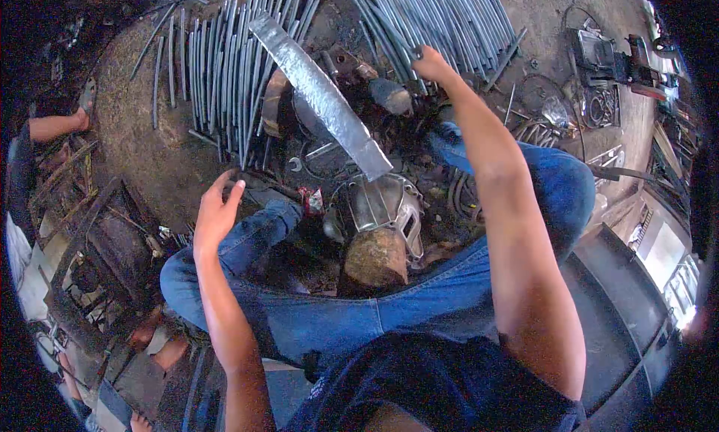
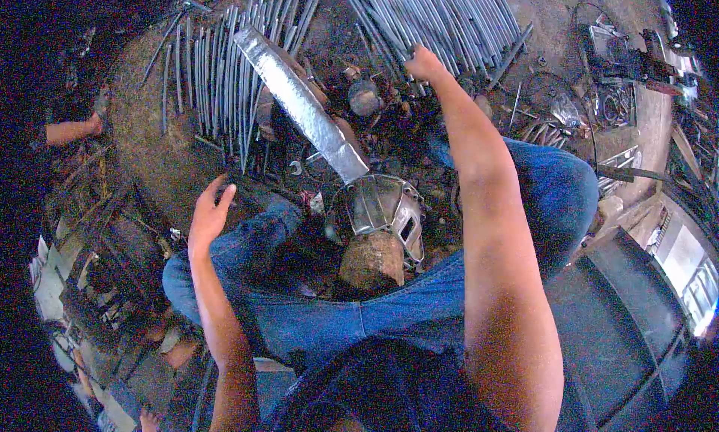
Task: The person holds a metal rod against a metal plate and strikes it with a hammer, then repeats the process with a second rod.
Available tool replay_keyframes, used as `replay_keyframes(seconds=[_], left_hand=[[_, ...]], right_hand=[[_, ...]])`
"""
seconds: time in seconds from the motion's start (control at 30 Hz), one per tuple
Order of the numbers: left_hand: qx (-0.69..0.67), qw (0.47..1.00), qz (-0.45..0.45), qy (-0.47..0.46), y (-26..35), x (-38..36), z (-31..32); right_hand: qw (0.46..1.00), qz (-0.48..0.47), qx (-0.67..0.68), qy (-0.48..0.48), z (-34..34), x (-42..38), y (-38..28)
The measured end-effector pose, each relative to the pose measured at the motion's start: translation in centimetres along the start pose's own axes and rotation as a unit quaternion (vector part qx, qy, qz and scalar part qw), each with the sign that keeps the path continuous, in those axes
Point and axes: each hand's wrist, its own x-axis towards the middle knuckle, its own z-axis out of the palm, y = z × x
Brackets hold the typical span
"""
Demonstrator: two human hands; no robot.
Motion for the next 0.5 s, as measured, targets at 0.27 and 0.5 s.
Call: replay_keyframes(seconds=[0.27, 0.5], left_hand=[[-0.037, 0.998, -0.042, -0.043, 1.6, -0.5, -1.3], [-0.008, 1.000, 0.007, 0.018, -0.4, -0.3, -0.4]], right_hand=[[0.961, 0.073, 0.240, -0.115, -2.7, 3.1, -4.2], [0.969, 0.174, 0.162, -0.063, -5.2, 0.1, -9.5]])
